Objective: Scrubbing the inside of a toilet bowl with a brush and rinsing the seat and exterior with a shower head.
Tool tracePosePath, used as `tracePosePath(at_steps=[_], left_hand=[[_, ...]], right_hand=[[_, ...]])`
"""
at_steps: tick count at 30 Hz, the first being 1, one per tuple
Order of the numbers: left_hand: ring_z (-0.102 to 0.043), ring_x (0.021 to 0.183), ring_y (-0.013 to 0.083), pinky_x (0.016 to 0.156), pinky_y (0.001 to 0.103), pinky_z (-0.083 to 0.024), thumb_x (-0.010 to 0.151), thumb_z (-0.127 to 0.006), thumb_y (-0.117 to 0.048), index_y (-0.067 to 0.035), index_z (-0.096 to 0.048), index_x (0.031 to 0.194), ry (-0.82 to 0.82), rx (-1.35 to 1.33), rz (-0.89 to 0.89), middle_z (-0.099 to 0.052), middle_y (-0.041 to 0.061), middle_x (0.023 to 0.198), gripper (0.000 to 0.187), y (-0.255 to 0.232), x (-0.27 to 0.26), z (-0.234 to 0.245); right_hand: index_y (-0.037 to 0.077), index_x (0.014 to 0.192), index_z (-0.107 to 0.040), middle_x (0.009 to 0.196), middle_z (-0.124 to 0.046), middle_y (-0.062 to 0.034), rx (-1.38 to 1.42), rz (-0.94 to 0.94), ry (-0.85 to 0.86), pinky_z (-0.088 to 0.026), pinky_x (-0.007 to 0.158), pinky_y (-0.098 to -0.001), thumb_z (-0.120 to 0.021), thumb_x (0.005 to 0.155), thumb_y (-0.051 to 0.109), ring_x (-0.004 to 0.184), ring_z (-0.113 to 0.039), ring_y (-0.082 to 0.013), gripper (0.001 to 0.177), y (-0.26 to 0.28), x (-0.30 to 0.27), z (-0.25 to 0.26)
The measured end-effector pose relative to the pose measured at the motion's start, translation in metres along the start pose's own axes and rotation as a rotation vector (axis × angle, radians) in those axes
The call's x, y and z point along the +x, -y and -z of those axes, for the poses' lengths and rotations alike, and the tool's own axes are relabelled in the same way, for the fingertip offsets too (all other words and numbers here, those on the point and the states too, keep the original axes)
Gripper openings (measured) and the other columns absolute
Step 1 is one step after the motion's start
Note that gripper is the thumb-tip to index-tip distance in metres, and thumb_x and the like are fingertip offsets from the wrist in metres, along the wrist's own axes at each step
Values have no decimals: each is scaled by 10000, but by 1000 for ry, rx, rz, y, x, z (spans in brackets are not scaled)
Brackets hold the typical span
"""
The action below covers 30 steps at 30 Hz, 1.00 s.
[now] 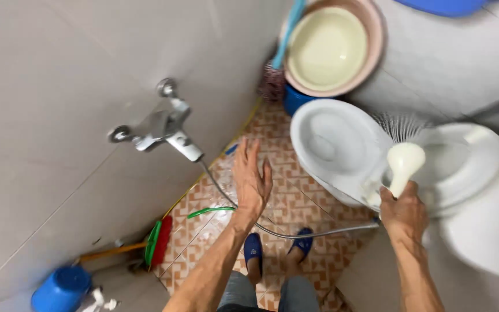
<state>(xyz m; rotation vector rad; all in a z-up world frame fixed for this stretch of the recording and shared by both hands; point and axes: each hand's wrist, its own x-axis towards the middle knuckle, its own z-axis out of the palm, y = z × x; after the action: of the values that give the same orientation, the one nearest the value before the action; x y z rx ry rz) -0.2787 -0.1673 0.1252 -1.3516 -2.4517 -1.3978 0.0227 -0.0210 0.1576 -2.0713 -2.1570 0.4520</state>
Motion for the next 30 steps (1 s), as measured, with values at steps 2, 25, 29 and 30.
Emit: tracePosePath(at_steps=[2,25,29,30], left_hand=[[-345,1498,464,1221,564,-316,929,-678,-122,-47,-408,1544,-177,182,11,-313,275,1631,675,16,38,56],[-354,1465,484,1182,498,-344,890,-708,-184,-15,-417,1510,-276,105,674,-297,326,1612,705,117,-166,125],[-395,1429,485,1169,486,-368,920,-675,-225,-26,-412,1522,-149,128,861,-323,330,1582,687,176,-217,129],[-399,1427,482,1171,487,-369,923,-673,-240,-29,-413,1516,-95,160,897,-337,323,1573,681,191,-229,128]], right_hand=[[-8,1310,-541,1063,-745,-247,-64,119,83,-549,883,-545,-689,978,347,1000,-721,-427,508,33,23,-10],[70,1079,-622,985,-624,-136,-105,1889,-117,-530,812,-495,-677,771,2,934,-653,-331,320,513,-101,-139],[31,1120,-639,1022,-599,-160,-186,1843,-12,-533,879,-504,-681,752,-19,991,-633,-346,374,508,-95,-177],[8,1157,-632,1050,-583,-178,-187,1775,106,-536,870,-502,-676,740,-47,1007,-622,-363,423,504,-89,-188]])
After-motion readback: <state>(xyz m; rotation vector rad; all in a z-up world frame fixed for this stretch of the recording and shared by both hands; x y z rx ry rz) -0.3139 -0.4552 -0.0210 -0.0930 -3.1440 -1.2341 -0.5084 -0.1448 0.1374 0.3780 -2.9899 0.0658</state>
